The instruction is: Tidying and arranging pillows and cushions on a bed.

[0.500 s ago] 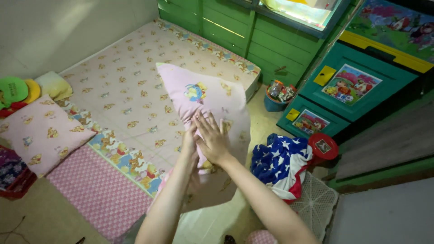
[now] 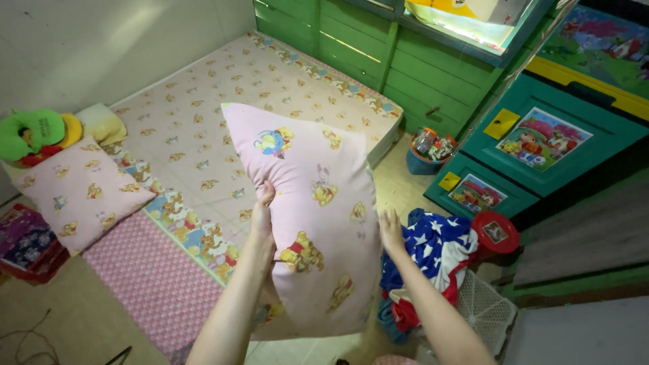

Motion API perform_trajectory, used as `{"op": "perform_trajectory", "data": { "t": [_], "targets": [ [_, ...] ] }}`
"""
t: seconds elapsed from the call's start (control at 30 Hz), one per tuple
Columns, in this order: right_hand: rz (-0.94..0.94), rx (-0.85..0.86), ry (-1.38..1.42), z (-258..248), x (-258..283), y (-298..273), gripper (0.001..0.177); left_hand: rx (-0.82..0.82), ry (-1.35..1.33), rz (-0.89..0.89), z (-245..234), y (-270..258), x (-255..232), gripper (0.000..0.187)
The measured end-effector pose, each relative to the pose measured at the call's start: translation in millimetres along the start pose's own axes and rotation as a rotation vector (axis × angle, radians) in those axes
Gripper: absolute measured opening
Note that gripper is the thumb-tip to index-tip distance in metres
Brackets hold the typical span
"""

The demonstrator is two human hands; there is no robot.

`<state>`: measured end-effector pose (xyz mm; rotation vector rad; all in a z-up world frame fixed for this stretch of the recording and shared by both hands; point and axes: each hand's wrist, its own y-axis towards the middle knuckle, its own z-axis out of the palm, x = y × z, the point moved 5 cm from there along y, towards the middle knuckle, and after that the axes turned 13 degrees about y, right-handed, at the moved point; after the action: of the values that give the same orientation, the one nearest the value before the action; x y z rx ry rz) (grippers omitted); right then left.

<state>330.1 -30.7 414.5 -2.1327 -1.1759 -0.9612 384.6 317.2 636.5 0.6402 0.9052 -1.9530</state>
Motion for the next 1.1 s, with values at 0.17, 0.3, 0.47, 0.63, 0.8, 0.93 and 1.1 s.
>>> {"op": "perform_trajectory", "data": {
  "t": [0.17, 0.3, 0.47, 0.63, 0.8, 0.93, 1.1],
  "targets": [
    [-0.790, -0.235, -0.086, -47, 208, -152, 0.063, -0.026, 0.000, -0.024, 21, 10, 9, 0.072],
    [-1.033, -0.194, 0.120, -44, 239, -190, 0.063, 0.072, -0.043, 0.043, 47, 8, 13, 0.071],
    [-0.792, -0.246, 0.193, -15, 3, -103, 0.058, 0.012, -0.026, 0.012, 50, 8, 30, 0.077],
    [0.166, 0.327, 0.567, 36, -202, 26, 0.080, 0.066, -0.028, 0.058, 62, -17, 2, 0.081],
    [0.417, 0.385, 1.118, -78, -1, -47, 0.084, -0.059, 0.122, 0.207, 41, -19, -13, 0.081],
    [0.256, 0.302, 1.089, -128, 29, -29, 0.073, -0.147, 0.269, 0.286, 10, 1, -15, 0.075],
    [0.101, 0.110, 1.115, -178, 120, -61, 0.064, -0.491, 0.673, 0.495, -17, 9, -10, 0.072]
  ]
}}
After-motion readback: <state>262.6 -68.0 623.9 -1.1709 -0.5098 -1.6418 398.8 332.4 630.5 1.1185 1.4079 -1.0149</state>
